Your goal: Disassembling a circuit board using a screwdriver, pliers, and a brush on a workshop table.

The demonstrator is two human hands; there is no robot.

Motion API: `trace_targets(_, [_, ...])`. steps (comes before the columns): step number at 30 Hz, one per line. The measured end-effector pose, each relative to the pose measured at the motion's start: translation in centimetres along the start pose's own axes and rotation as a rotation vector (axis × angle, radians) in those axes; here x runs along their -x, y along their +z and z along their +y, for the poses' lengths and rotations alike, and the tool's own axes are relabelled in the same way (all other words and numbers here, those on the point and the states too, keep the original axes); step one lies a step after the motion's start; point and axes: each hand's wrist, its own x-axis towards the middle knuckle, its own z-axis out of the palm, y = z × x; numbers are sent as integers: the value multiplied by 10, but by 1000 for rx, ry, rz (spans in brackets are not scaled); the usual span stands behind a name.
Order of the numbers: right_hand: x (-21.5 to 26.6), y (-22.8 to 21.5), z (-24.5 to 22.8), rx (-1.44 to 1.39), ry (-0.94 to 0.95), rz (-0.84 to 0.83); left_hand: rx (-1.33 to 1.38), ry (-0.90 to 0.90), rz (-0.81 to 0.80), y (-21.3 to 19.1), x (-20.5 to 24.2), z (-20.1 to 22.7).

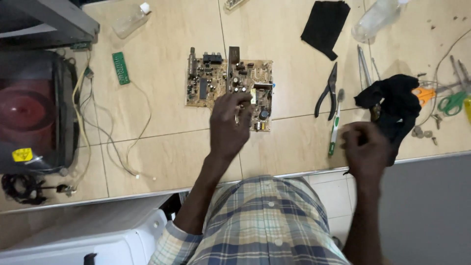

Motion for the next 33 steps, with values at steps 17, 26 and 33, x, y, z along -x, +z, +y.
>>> trace_targets(17, [-59,35,-28,167,-250,54,210,-15,-113,-24,44,-13])
trace_targets(26, [-106,62,-15,463,-209,-82,174,-182,-70,-36,34,-8])
trace_targets(33, [-104,30,-31,83,-235,-307,168,-248,-64,-18,35,2])
